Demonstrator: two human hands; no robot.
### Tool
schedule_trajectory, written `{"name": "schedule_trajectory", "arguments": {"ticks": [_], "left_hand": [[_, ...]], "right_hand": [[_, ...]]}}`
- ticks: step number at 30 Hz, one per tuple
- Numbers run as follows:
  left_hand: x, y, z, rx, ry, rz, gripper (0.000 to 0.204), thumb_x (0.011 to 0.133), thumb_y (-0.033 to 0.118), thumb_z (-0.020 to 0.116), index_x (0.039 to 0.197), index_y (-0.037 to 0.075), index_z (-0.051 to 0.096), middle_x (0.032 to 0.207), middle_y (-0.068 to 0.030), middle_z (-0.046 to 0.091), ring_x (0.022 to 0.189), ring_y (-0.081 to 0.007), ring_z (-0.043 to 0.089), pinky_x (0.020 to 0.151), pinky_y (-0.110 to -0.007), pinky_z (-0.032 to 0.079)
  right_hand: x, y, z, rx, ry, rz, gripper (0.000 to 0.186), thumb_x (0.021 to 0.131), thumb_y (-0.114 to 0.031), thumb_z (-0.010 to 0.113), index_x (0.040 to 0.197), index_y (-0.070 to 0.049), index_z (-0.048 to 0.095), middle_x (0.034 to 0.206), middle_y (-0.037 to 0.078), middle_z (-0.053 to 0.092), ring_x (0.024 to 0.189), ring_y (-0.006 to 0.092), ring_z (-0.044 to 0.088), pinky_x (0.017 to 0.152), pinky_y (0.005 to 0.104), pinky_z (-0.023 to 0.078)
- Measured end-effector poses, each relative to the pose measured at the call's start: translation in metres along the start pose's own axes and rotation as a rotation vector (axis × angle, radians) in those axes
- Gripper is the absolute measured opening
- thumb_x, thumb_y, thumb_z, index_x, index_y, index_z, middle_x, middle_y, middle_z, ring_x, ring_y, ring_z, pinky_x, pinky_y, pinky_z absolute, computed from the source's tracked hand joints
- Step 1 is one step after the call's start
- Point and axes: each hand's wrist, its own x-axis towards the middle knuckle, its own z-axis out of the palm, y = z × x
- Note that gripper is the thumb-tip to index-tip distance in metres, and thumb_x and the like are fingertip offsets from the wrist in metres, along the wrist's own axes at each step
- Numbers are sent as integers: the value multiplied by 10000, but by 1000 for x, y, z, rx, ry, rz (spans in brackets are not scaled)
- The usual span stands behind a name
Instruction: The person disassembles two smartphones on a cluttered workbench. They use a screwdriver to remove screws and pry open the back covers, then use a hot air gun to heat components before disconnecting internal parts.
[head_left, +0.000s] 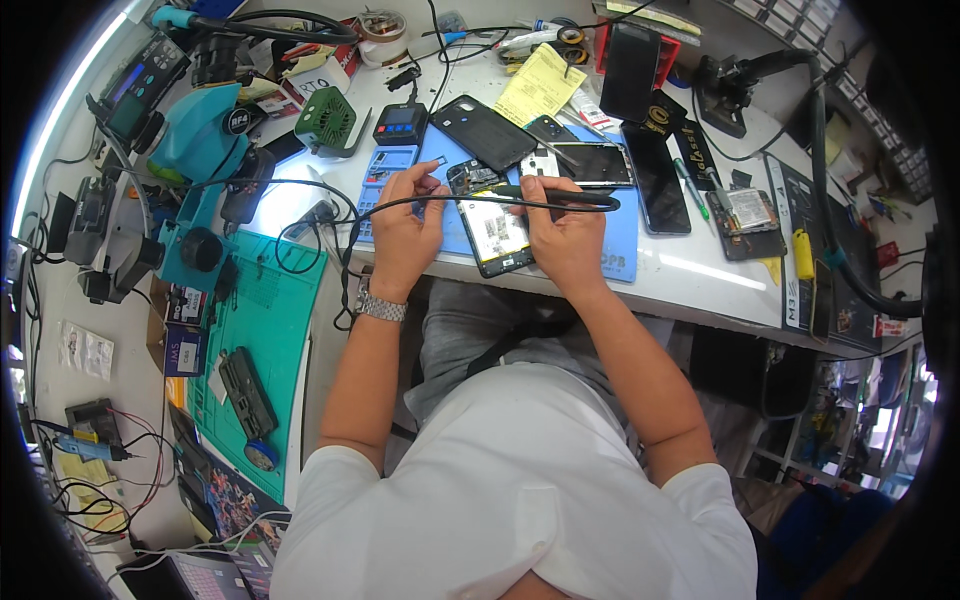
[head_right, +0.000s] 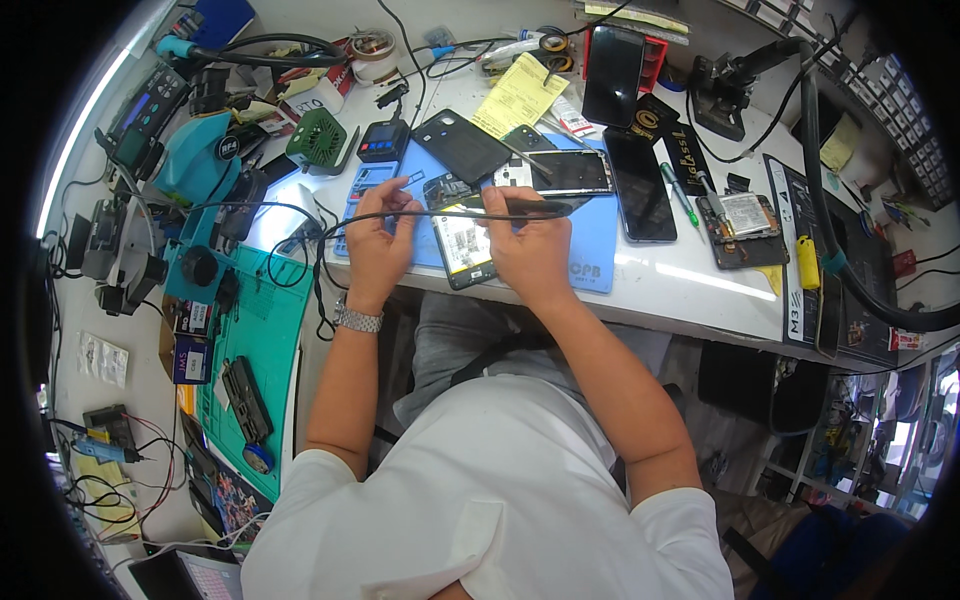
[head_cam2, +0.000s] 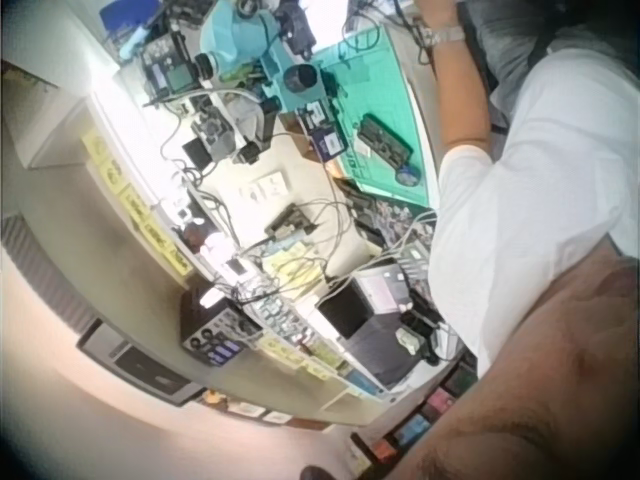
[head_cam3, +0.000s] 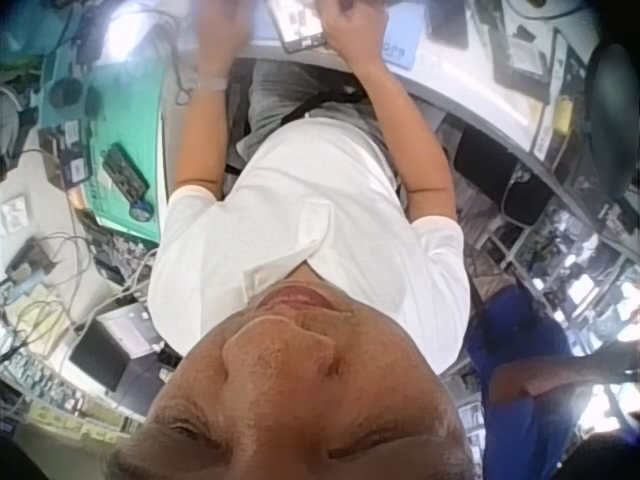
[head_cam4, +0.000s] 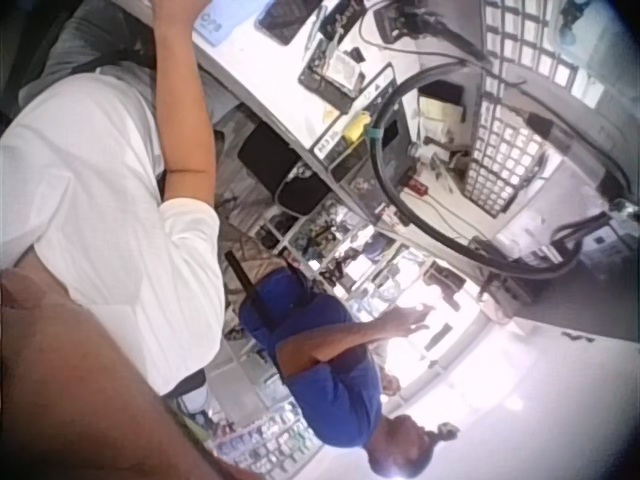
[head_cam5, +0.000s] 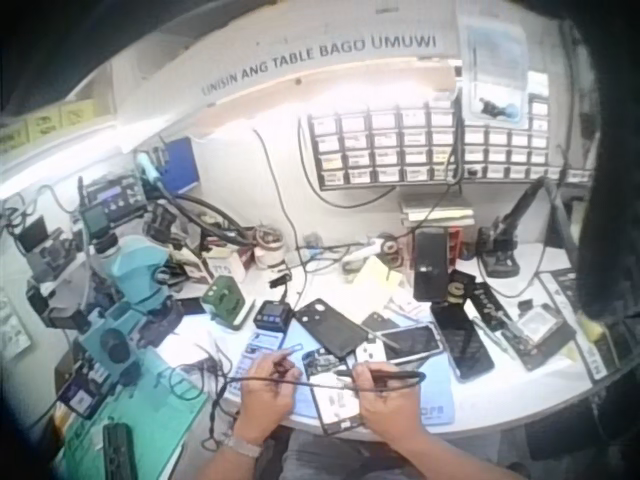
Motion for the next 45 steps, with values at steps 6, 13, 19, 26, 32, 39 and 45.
{"name": "schedule_trajectory", "arguments": {"ticks": [6, 13, 19, 26, 32, 39, 45], "left_hand": [[-13, -11, 3, -217, 52, -60, 398, 933, 22, 777, 1311, -13, 659, 1042, -104, 779, 868, -138, 716, 779, -315, 564], [-19, -9, 5, -428, 84, -115, 291, 951, -31, 746, 1236, -27, 693, 1029, -111, 753, 864, -155, 713, 781, -304, 557], [-8, -9, 0, -128, 80, 44, 127, 981, -22, 704, 1082, 11, 774, 931, -85, 639, 834, -206, 639, 754, -322, 540], [-5, 5, 0, -43, 9, 21, 170, 1002, 1, 670, 1126, 29, 783, 912, -97, 624, 799, -216, 602, 721, -340, 513], [-8, 0, -1, -99, -57, -45, 197, 1002, 38, 685, 1195, 8, 710, 947, -117, 666, 829, -218, 656, 748, -336, 536], [-16, -14, 10, -257, -33, -155, 452, 919, 70, 808, 1274, -9, 540, 976, -105, 721, 808, -146, 704, 699, -291, 560], [-19, -9, 16, -268, 12, -168, 543, 881, 14, 858, 1279, 9, 488, 930, -53, 711, 784, -78, 648, 692, -235, 528]], "right_hand": [[0, 0, 0, 13, -27, -6, 222, 1037, -171, 745, 1035, 51, 758, 831, 125, 789, 789, 183, 800, 644, 288, 594], [-1, 3, -1, -24, -45, -35, 202, 1026, -175, 762, 1062, 24, 767, 885, 92, 796, 822, 158, 785, 714, 272, 577], [-2, -1, -4, -8, -111, 3, 156, 1023, -140, 759, 1057, 12, 764, 894, 88, 794, 851, 165, 789, 716, 273, 582], [-4, -4, -3, -12, -35, -57, 165, 1027, -155, 756, 1046, 8, 765, 856, 82, 785, 820, 149, 770, 680, 278, 559], [-1, 3, -2, -86, -13, -60, 242, 1025, -242, 774, 1020, 0, 769, 801, 57, 763, 735, 95, 674, 634, 281, 489], [0, 5, -1, 20, -52, -1, 202, 1025, -201, 771, 1037, 0, 763, 829, 68, 782, 770, 120, 742, 672, 272, 532], [-3, -10, -4, -91, -63, -29, 215, 1024, -200, 774, 1046, 13, 760, 864, 92, 797, 807, 142, 775, 696, 284, 563]]}}
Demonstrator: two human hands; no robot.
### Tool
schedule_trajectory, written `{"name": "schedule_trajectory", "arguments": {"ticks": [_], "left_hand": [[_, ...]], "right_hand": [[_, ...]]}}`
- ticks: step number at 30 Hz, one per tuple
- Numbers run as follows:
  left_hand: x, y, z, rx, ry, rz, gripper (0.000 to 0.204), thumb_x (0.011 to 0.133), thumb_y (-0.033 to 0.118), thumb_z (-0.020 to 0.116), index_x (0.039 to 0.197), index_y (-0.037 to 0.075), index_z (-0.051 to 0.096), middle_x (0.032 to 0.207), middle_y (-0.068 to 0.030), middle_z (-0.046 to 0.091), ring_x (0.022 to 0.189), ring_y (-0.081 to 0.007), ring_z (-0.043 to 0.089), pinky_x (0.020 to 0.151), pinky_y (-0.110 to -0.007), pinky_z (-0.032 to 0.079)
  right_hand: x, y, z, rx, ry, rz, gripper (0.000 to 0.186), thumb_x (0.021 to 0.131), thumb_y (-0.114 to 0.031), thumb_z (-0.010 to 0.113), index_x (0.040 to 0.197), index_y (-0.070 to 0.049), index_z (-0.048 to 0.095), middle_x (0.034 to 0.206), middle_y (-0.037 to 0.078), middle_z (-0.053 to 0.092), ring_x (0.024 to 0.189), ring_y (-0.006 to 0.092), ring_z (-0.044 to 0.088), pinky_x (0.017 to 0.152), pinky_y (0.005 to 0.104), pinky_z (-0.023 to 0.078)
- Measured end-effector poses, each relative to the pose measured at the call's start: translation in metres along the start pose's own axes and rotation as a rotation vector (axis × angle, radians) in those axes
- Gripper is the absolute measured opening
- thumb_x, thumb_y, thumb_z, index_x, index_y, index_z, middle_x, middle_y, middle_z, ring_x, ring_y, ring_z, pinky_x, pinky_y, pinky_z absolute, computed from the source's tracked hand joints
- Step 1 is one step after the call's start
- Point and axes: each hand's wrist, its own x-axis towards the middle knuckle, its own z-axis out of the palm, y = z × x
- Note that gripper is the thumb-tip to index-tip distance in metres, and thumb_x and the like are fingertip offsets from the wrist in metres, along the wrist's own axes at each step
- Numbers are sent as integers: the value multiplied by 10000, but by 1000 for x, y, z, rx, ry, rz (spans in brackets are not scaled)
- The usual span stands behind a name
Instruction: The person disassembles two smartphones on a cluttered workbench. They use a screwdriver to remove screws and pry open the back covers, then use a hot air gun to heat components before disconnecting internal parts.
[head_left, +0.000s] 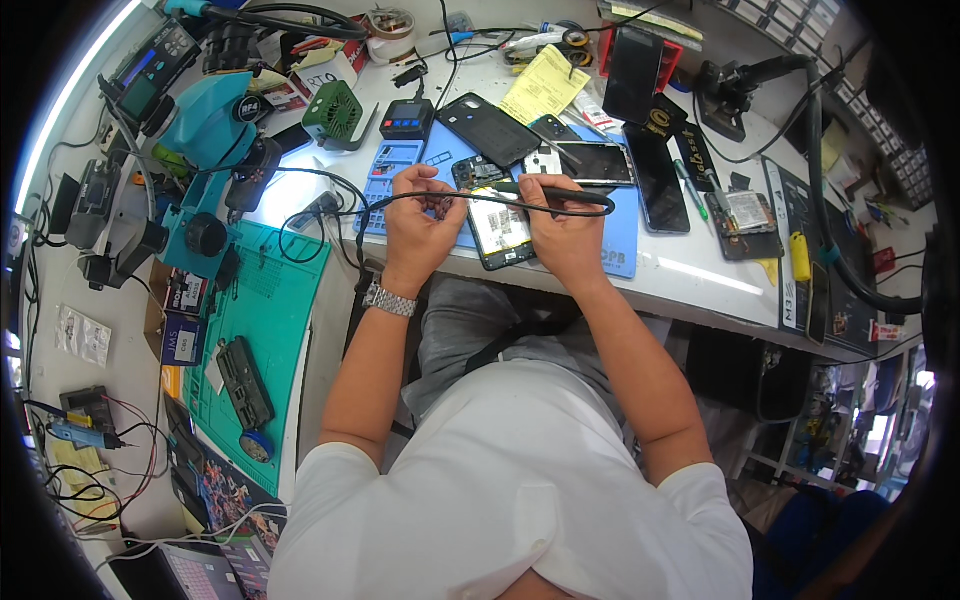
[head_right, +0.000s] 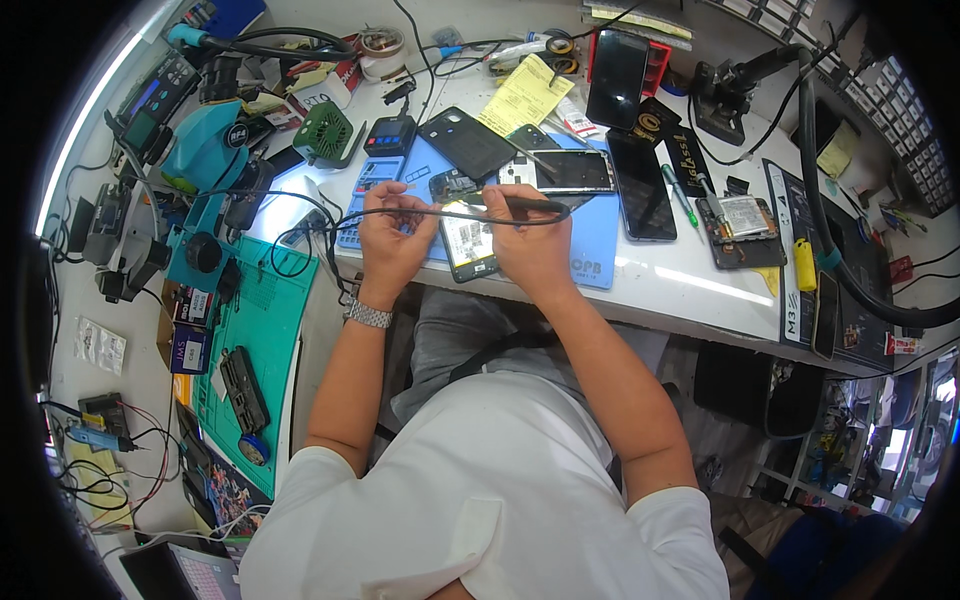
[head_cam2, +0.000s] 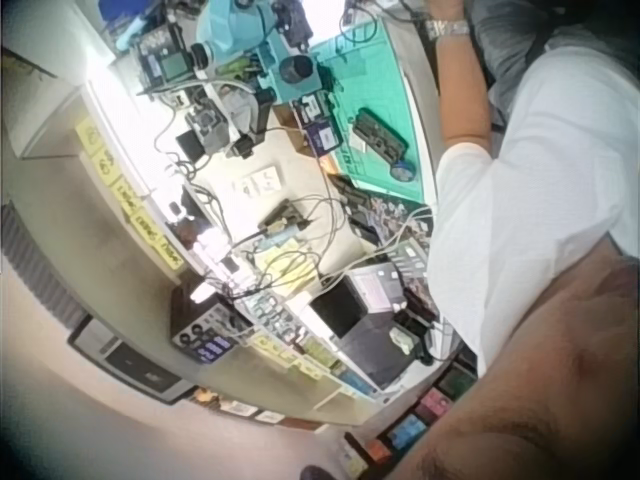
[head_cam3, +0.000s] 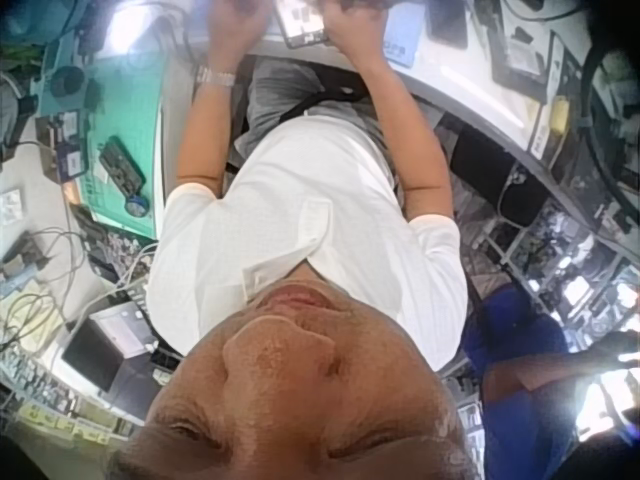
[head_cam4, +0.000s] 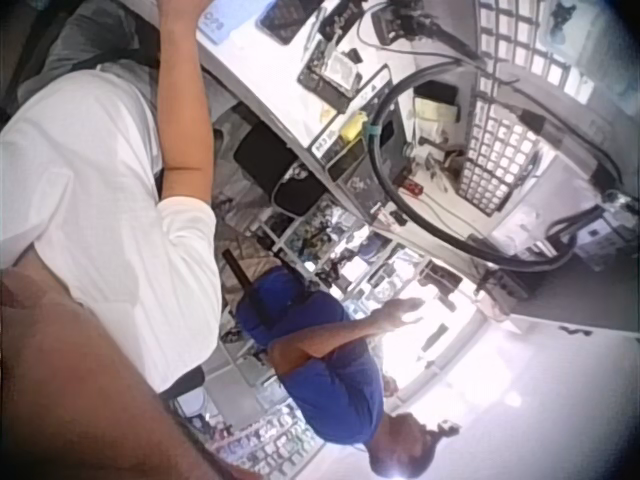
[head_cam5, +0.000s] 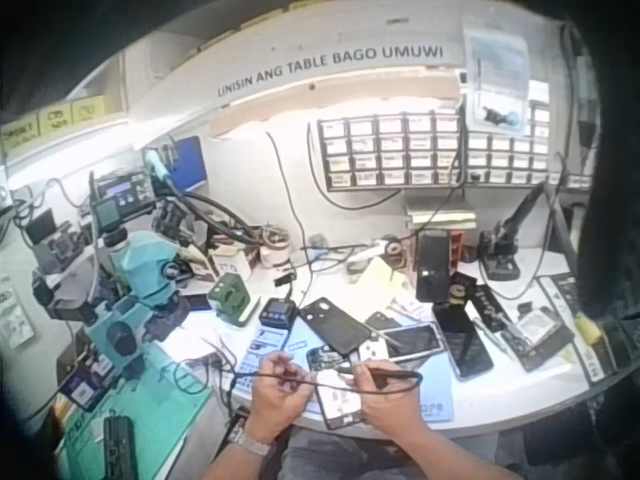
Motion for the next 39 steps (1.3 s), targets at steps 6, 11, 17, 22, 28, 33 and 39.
{"name": "schedule_trajectory", "arguments": {"ticks": [6, 11, 17, 22, 28, 33, 39], "left_hand": [[-4, 5, 3, 13, 43, 2, 582, 864, 2, 867, 1293, 9, 474, 930, -65, 731, 801, -91, 669, 717, -233, 543], [-5, 2, 5, 18, 47, 41, 583, 860, 1, 870, 1291, 4, 477, 930, -68, 736, 818, -99, 686, 715, -238, 553], [-4, 4, 6, 33, 47, 32, 582, 860, 0, 872, 1292, -2, 481, 935, -73, 735, 817, -105, 690, 707, -243, 559], [-5, 1, 6, 12, 59, 23, 582, 862, -4, 870, 1294, 2, 481, 942, -77, 733, 815, -108, 693, 702, -243, 562], [-5, 1, 6, 6, 53, 8, 587, 865, -5, 870, 1301, 6, 477, 949, -81, 736, 831, -110, 702, 705, -238, 569], [-4, 3, 6, 29, 43, 1, 581, 874, 4, 868, 1301, 1, 473, 941, -80, 740, 830, -110, 706, 709, -237, 573], [-3, 5, 7, 59, 40, 16, 562, 880, 24, 871, 1285, -11, 483, 922, -82, 749, 810, -115, 707, 712, -251, 578]], "right_hand": [[1, 11, 5, 114, -11, 43, 223, 1022, -200, 773, 1057, 20, 768, 867, 112, 802, 818, 165, 794, 712, 293, 579], [2, 13, 6, 80, 1, 27, 237, 1022, -208, 772, 1044, 27, 776, 869, 124, 808, 817, 173, 798, 716, 294, 584], [1, 7, 4, 54, -13, 42, 242, 1021, -220, 775, 1051, 20, 779, 866, 128, 812, 820, 173, 799, 727, 288, 585], [0, 3, 3, 36, -11, 47, 247, 1026, -229, 769, 1052, 16, 781, 867, 125, 813, 819, 172, 799, 725, 289, 586], [0, 4, 3, 36, -9, 41, 251, 1033, -233, 760, 1052, 16, 782, 865, 120, 813, 815, 169, 798, 718, 292, 584], [-1, 4, 4, 60, -10, 55, 246, 1031, -223, 761, 1054, 21, 782, 862, 123, 811, 815, 165, 795, 718, 291, 584], [0, 4, 3, 54, -6, 42, 245, 1027, -217, 767, 1057, 26, 781, 857, 127, 811, 807, 159, 788, 718, 289, 581]]}}
